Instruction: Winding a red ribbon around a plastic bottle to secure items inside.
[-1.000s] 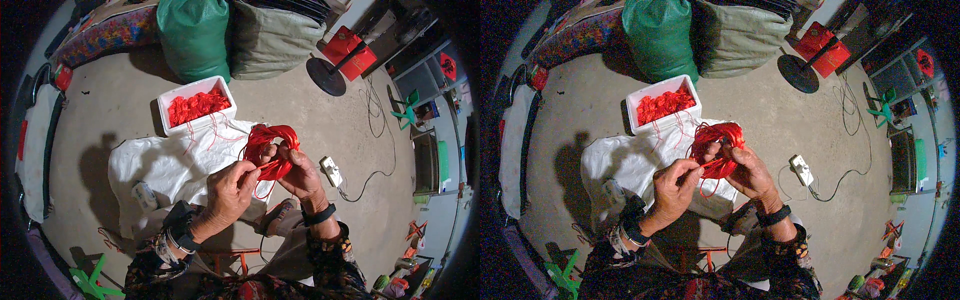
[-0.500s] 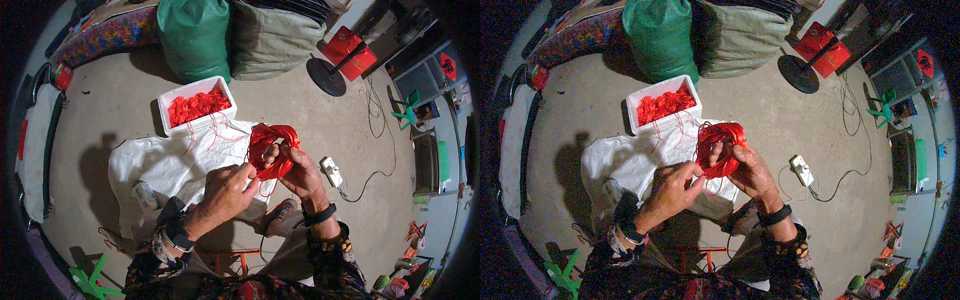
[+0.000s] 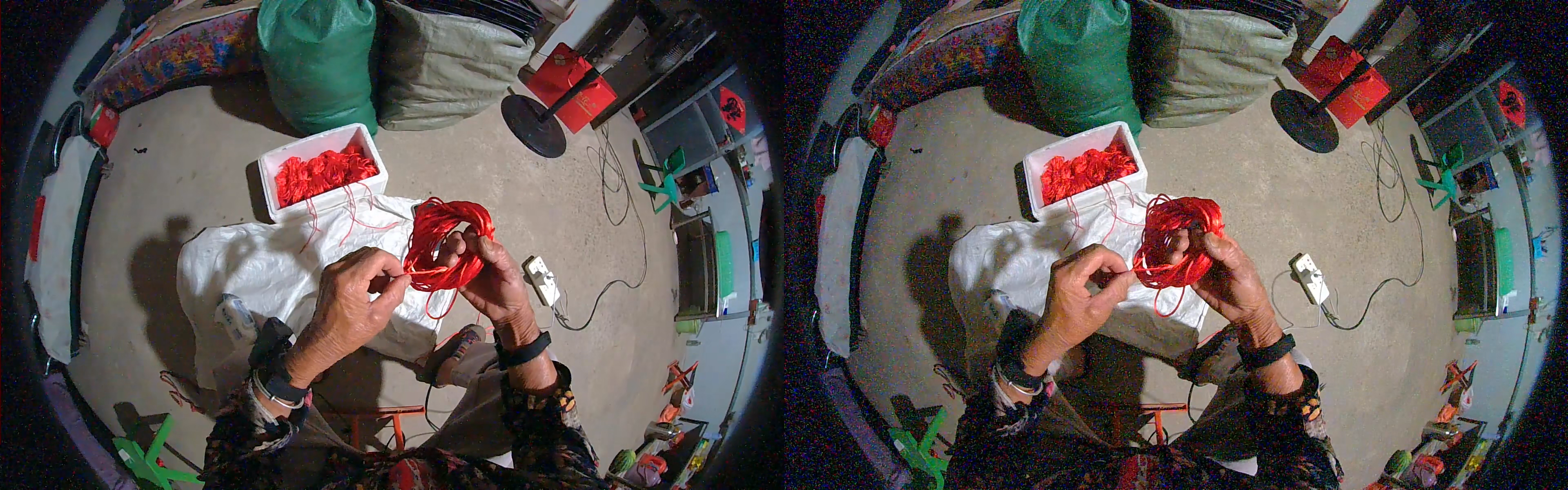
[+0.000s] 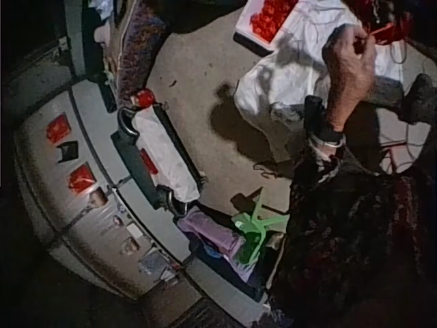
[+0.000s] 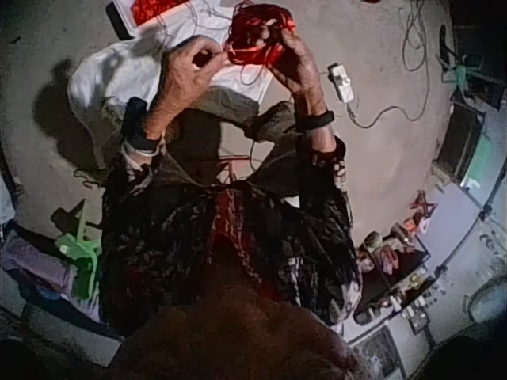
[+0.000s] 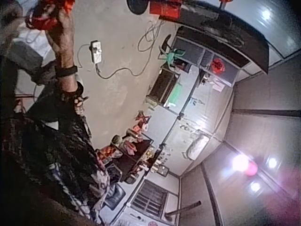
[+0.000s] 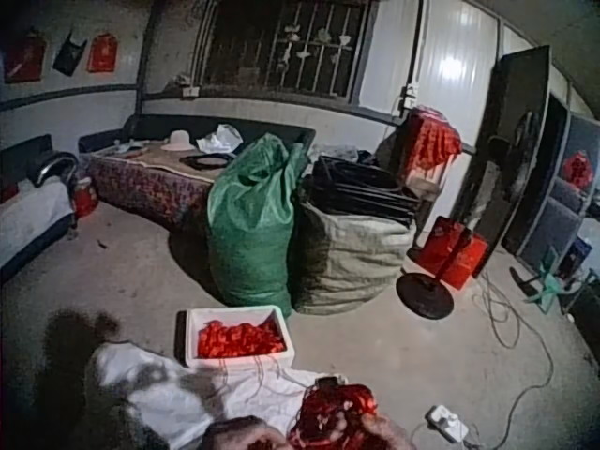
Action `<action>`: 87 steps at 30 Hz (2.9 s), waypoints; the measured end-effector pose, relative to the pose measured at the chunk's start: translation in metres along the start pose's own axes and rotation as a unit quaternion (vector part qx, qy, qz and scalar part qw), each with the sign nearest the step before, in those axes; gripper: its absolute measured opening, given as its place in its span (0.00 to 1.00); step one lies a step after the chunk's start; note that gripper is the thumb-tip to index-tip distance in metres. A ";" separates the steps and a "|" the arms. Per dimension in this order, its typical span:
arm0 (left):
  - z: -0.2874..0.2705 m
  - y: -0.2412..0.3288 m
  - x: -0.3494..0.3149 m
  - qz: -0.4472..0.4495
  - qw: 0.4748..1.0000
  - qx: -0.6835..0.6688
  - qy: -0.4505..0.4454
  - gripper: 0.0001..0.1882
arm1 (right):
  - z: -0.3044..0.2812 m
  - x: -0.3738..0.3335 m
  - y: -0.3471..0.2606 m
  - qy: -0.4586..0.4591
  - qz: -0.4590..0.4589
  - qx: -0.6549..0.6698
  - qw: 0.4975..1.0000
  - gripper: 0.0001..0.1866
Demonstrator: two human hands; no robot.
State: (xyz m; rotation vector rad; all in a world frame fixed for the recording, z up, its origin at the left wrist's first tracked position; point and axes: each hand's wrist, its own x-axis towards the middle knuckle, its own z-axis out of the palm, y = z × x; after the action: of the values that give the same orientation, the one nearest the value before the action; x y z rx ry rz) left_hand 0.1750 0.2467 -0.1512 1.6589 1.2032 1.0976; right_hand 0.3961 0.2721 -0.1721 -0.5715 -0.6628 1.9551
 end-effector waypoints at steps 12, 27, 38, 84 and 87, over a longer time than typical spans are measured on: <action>0.000 0.005 0.005 0.038 0.994 -0.042 0.093 0.04 | 0.008 -0.001 0.003 -0.006 0.034 -0.063 0.997 0.19; 0.010 -0.010 0.012 0.070 0.989 0.091 0.095 0.07 | 0.017 -0.013 0.007 0.034 0.112 -0.120 0.986 0.19; 0.010 -0.004 0.012 0.023 0.992 -0.011 0.122 0.05 | 0.008 -0.012 0.010 0.042 0.050 -0.171 0.983 0.20; 0.029 -0.009 0.004 -0.186 0.954 -0.222 -0.081 0.21 | 0.014 -0.007 0.013 0.000 0.067 -0.346 0.936 0.20; 0.028 -0.009 0.004 -0.180 0.957 -0.214 -0.082 0.21 | 0.010 -0.008 0.015 0.001 0.078 -0.353 0.933 0.20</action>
State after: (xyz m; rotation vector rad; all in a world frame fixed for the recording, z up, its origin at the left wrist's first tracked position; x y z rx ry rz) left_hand 0.1992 0.2500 -0.1676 1.1228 1.0212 0.8937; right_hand 0.3837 0.2572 -0.1736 -1.0853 -1.3709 1.8267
